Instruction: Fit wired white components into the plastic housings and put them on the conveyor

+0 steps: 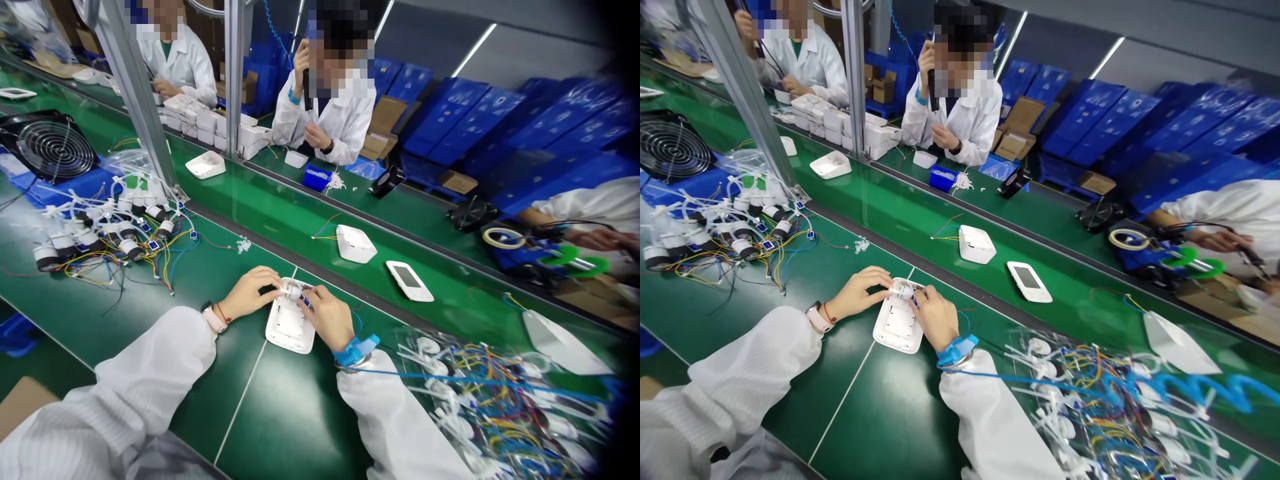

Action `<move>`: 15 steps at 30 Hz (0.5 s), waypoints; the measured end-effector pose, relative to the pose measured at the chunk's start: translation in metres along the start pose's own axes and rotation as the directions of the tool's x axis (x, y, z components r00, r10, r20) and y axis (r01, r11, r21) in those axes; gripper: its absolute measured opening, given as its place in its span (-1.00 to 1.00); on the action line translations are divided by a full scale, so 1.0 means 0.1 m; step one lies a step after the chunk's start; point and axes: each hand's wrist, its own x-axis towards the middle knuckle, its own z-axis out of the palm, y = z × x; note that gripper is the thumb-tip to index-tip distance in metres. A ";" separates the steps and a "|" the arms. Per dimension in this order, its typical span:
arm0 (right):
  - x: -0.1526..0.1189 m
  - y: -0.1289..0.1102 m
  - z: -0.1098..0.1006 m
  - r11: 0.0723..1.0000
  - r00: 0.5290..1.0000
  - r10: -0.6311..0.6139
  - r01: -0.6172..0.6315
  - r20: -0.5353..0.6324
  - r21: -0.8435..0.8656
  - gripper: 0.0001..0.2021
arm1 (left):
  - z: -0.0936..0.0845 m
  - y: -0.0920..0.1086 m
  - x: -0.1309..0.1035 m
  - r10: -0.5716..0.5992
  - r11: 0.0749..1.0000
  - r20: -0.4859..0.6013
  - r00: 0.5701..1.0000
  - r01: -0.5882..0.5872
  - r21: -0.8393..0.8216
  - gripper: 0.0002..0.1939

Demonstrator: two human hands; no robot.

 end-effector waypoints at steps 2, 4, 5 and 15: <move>0.00 -0.02 -0.02 1.000 0.999 0.005 -0.005 -0.035 -0.010 -0.80 | 0.00 0.01 0.00 0.025 0.999 0.014 1.000 -0.026 0.037 -0.86; 0.00 0.00 -0.06 1.000 0.997 -0.016 0.017 -0.075 0.013 -0.79 | -0.01 0.03 0.00 0.038 0.997 0.025 0.999 -0.040 0.071 -0.86; 0.01 0.03 -0.08 0.999 0.994 -0.031 0.034 -0.105 0.033 -0.77 | -0.02 0.03 0.00 0.041 0.996 0.030 0.999 -0.044 0.084 -0.86; 0.09 -0.07 0.06 0.900 0.959 -0.213 0.267 -0.186 0.345 -0.84 | -0.02 0.04 0.00 0.051 0.994 0.041 0.998 -0.055 0.096 -0.84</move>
